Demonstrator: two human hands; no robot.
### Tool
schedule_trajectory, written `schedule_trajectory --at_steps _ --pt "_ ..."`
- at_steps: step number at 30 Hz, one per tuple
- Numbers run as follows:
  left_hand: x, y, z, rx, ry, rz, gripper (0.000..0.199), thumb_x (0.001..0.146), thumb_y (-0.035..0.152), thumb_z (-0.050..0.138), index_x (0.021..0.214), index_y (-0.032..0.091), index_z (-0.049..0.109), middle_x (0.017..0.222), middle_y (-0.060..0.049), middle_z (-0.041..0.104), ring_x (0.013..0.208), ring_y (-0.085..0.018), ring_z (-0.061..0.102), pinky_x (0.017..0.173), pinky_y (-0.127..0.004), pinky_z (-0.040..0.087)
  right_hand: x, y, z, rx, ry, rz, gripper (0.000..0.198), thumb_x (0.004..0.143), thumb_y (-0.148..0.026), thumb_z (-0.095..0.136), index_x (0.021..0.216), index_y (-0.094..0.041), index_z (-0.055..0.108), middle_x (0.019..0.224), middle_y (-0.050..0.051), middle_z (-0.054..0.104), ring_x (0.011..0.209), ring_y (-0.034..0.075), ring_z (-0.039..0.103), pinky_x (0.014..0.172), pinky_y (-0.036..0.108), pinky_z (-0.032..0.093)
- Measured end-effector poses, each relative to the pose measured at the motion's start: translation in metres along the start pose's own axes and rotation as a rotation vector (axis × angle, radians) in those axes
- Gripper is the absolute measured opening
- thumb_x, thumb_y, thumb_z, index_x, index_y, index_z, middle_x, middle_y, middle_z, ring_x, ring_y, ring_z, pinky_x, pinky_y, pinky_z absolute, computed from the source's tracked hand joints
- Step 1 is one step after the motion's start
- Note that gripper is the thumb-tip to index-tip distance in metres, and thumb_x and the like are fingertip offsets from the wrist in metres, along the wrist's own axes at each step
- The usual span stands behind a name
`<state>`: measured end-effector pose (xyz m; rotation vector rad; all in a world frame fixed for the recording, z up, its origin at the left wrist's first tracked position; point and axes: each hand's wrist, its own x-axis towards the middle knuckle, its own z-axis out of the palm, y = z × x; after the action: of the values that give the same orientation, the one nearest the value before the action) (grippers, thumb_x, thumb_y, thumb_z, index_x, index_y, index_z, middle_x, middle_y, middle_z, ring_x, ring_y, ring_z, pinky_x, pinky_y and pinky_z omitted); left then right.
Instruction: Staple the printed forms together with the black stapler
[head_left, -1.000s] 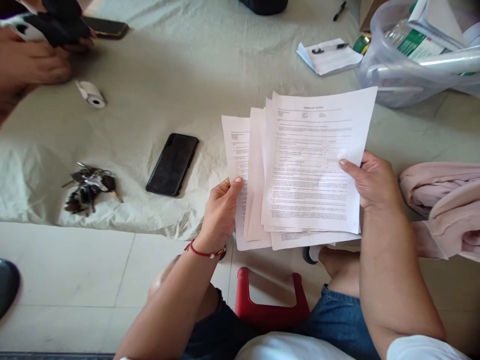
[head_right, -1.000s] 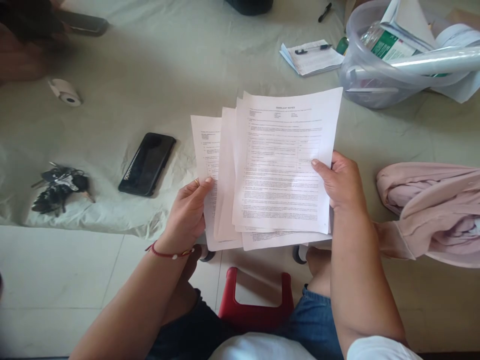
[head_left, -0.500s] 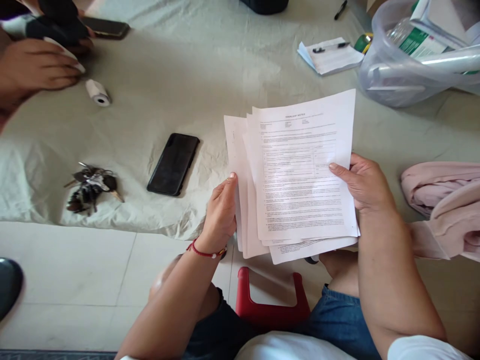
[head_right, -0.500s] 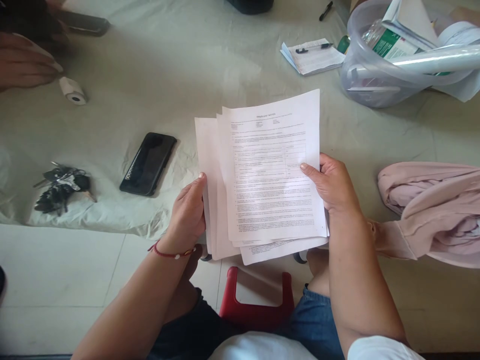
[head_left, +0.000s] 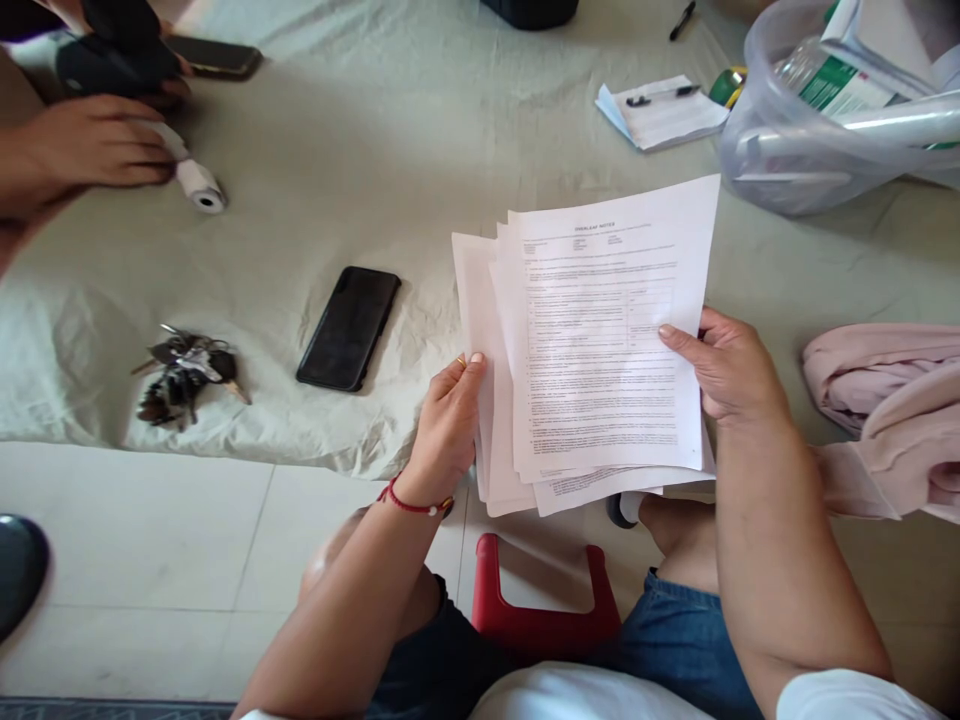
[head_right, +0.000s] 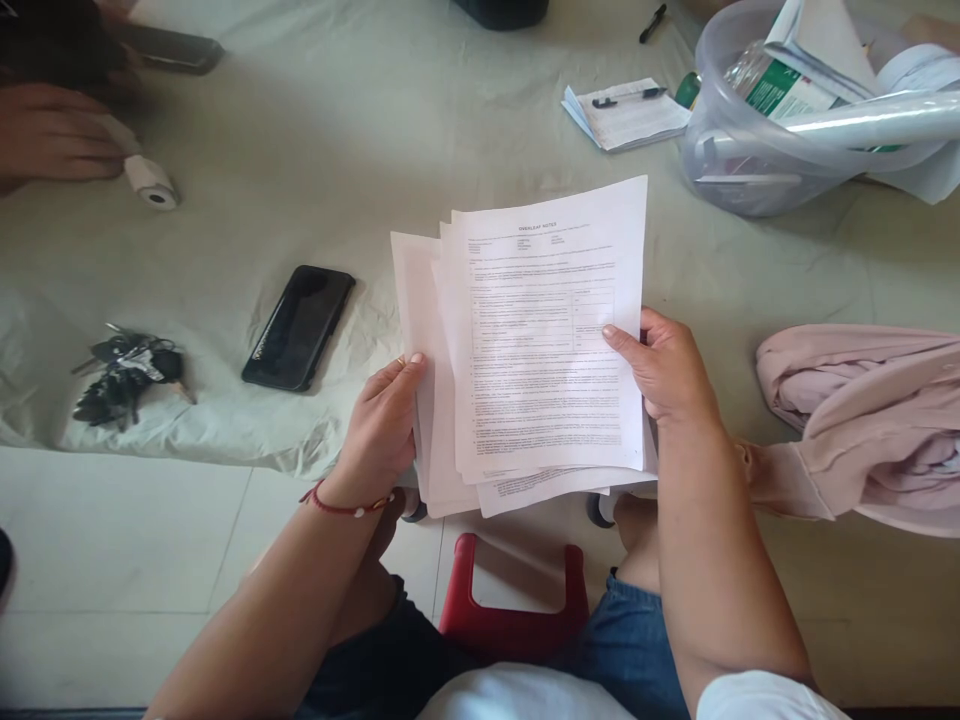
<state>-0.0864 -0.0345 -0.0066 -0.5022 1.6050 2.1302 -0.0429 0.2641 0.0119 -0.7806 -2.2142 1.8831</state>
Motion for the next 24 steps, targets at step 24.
schedule_trajectory --at_steps 24 --pt "-0.0016 -0.0064 -0.0057 0.099 -0.145 0.086 0.053 0.091 0.072 0.08 0.1 0.02 0.077 0.1 -0.01 0.085 0.091 -0.028 0.081 0.076 -0.035 0.063 -0.0025 -0.0047 0.0097 0.058 -0.081 -0.031 0.045 0.07 -0.054 0.103 0.102 -0.029 0.082 0.103 0.001 0.087 0.1 0.032 0.082 0.098 0.053 0.067"
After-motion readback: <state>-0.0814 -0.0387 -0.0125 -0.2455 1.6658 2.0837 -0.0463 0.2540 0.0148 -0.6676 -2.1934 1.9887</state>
